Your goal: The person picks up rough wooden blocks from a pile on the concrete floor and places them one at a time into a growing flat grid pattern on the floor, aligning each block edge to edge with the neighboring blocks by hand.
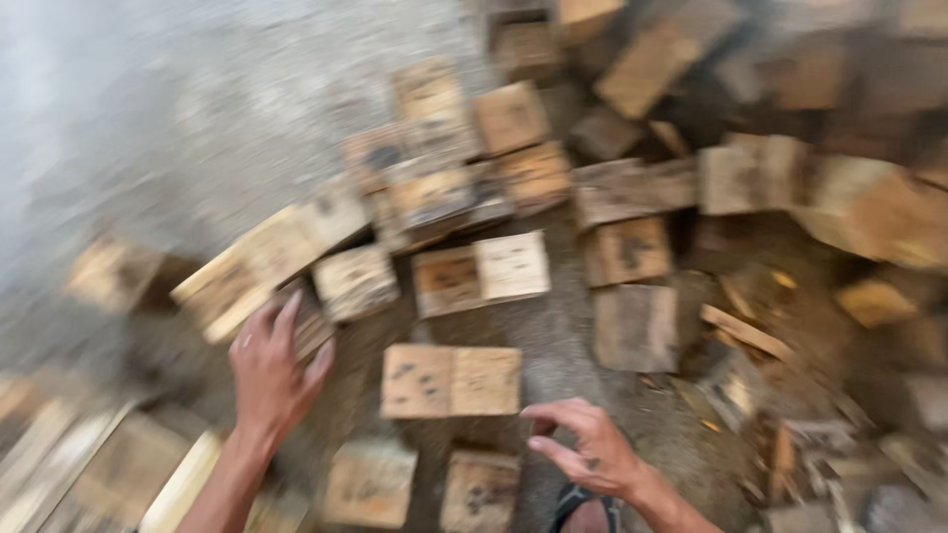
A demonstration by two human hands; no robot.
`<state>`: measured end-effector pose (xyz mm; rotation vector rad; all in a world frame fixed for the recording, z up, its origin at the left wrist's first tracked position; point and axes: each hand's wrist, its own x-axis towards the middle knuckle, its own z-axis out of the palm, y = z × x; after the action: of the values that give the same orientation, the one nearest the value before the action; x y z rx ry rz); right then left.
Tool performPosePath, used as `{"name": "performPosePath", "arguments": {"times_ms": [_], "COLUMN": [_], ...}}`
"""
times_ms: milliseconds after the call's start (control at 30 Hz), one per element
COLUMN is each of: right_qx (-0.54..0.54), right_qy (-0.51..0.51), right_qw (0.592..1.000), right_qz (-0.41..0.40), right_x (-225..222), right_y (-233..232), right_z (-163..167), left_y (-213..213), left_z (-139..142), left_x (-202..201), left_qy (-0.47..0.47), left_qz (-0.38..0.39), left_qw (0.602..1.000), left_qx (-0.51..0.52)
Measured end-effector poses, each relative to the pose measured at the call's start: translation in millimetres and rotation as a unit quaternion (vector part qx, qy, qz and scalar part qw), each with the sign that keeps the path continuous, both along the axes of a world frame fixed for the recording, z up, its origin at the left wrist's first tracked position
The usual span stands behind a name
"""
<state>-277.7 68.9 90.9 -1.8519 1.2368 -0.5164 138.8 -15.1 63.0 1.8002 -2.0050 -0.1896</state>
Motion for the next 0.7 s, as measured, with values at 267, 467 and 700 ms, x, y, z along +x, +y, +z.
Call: {"name": "performPosePath", "arguments": {"times_ms": [267,467,700], "right_qx": [-0.027,-0.034,-0.17], "right_qy": [-0.055,-0.022,0.074], "right_qw": [0.994,0.944,0.844], "right_qz": [-0.094,-0.328,-0.503], "right_x": [-37.7,-117.1,-223.3], "right_y": [-6.2,-26.1,-39.9], "right_z": [11.3,-14.1,-41.2], "left_y": [7.0,1.2,10.0], "left_z": [-15.4,-62.6,-127.6], "left_x": [-116.1,-150.8,-150.4], "left_qy": [0.041,0.008,-0.015], "left_qz": [-0.189,-0.254,-0.202], "left_qw": [0.981,0.967,0.973], "left_qx": [0.038,0.032,-0.109]}}
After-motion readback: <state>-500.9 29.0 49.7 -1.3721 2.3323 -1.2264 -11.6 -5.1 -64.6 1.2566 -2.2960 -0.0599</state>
